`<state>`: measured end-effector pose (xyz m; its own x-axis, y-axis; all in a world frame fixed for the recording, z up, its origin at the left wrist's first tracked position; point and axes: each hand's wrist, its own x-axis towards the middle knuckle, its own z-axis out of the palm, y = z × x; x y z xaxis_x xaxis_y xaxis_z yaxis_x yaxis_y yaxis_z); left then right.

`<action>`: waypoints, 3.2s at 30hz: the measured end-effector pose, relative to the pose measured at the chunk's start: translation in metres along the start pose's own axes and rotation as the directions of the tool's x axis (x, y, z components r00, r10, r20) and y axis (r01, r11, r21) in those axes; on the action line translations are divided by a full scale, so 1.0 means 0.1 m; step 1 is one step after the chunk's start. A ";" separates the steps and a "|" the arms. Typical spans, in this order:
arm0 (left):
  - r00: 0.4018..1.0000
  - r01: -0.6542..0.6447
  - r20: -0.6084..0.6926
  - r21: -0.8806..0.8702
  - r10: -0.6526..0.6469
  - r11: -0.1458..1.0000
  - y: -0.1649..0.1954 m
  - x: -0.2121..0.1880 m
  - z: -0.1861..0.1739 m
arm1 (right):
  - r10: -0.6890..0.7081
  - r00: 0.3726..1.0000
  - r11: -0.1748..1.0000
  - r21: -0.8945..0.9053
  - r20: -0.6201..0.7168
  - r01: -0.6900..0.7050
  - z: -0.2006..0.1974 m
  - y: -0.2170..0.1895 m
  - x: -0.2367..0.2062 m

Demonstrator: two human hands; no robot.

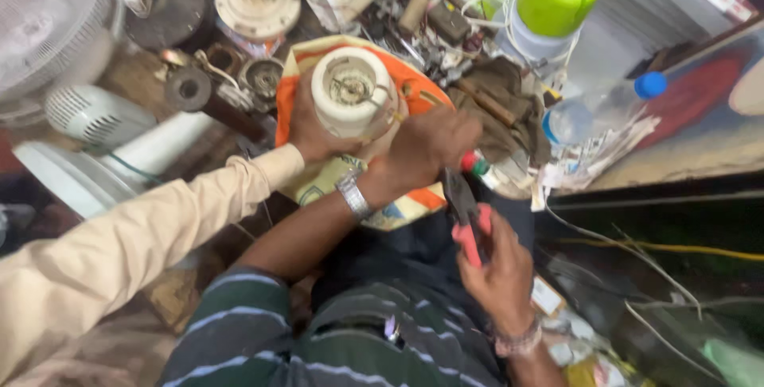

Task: The person uses a screwdriver and pliers to scrape and adjust the interior of a white plastic housing, likely part of a small appliance. They repeatedly scrape the inner surface and occasionally use pliers to manipulate internal components.

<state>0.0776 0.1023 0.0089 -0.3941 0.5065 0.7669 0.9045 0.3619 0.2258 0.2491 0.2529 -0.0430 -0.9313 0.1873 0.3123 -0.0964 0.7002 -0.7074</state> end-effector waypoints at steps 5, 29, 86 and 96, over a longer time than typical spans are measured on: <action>0.997 0.080 0.012 -0.036 -0.080 0.996 0.09 0.11 0.00 | 0.123 0.981 0.871 0.489 -0.151 -0.034 -0.25 0.35 -0.22; 0.969 -0.031 -0.245 0.024 0.036 0.999 -0.37 0.39 -0.48 | 0.188 0.968 0.982 -0.026 0.166 -0.186 -0.78 -0.16 0.70; 0.664 0.740 -0.175 0.297 -0.727 0.604 -1.38 0.14 -0.53 | -0.506 0.512 -0.279 -0.693 0.694 0.665 0.14 -1.20 2.66; 0.629 0.762 -0.143 0.309 -0.764 0.569 -1.37 0.16 -0.55 | -0.240 0.484 -0.382 -0.540 0.841 0.750 0.39 -1.43 2.51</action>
<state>-0.0443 0.0181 0.0232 -0.9156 -0.0698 0.3960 0.1644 0.8338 0.5271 0.0151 0.1735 0.1117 -0.7234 -0.6568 -0.2127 -0.4717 0.2453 0.8469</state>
